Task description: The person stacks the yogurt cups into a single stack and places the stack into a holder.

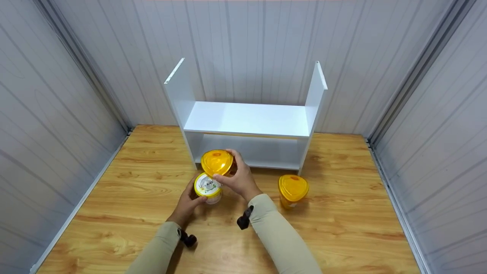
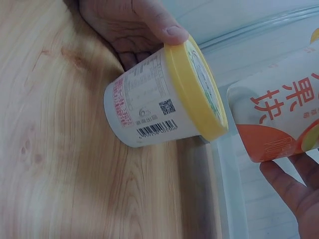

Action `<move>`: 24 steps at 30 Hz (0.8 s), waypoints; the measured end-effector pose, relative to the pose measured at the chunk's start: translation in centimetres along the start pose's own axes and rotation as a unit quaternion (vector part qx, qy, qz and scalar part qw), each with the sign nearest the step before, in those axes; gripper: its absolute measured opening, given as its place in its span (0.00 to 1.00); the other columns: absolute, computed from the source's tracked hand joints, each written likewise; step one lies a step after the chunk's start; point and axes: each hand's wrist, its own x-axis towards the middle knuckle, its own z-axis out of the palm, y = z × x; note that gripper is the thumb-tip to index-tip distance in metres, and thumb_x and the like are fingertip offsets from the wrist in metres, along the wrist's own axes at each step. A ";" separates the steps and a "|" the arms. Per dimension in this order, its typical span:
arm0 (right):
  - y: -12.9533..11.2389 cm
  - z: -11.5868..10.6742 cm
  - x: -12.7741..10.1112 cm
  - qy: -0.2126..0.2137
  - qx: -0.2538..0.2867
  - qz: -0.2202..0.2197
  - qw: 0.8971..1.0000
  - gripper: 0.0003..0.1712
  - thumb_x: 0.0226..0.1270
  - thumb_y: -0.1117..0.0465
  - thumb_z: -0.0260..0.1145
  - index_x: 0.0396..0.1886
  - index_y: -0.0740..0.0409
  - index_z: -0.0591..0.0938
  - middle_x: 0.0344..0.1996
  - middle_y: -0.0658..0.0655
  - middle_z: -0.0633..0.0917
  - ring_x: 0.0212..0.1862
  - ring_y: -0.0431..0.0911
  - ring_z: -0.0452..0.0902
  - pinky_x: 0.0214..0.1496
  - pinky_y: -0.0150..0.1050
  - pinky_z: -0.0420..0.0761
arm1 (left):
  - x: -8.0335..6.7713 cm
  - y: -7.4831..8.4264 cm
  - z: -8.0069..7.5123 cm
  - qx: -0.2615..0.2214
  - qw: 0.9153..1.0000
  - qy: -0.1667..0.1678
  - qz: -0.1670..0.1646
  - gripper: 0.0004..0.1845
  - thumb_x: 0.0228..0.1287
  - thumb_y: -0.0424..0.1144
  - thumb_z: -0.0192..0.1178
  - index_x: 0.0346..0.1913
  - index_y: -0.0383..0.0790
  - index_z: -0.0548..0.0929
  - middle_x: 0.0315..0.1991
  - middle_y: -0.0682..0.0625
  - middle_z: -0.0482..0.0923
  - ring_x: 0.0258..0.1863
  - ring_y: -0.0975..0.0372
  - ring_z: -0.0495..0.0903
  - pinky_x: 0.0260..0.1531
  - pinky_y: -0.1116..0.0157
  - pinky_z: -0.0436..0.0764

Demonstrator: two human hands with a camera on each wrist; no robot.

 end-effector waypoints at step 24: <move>1.5 1.3 0.4 -0.004 0.001 -0.031 0.999 0.49 0.54 0.58 0.80 0.73 0.50 0.65 0.60 0.59 0.77 0.55 0.52 0.78 0.57 0.43 0.83 | -0.1 0.3 0.0 -0.001 1.000 -0.006 -0.002 0.50 0.62 0.34 0.72 0.81 0.41 0.52 0.77 0.44 0.59 0.74 0.50 0.62 0.74 0.51 0.61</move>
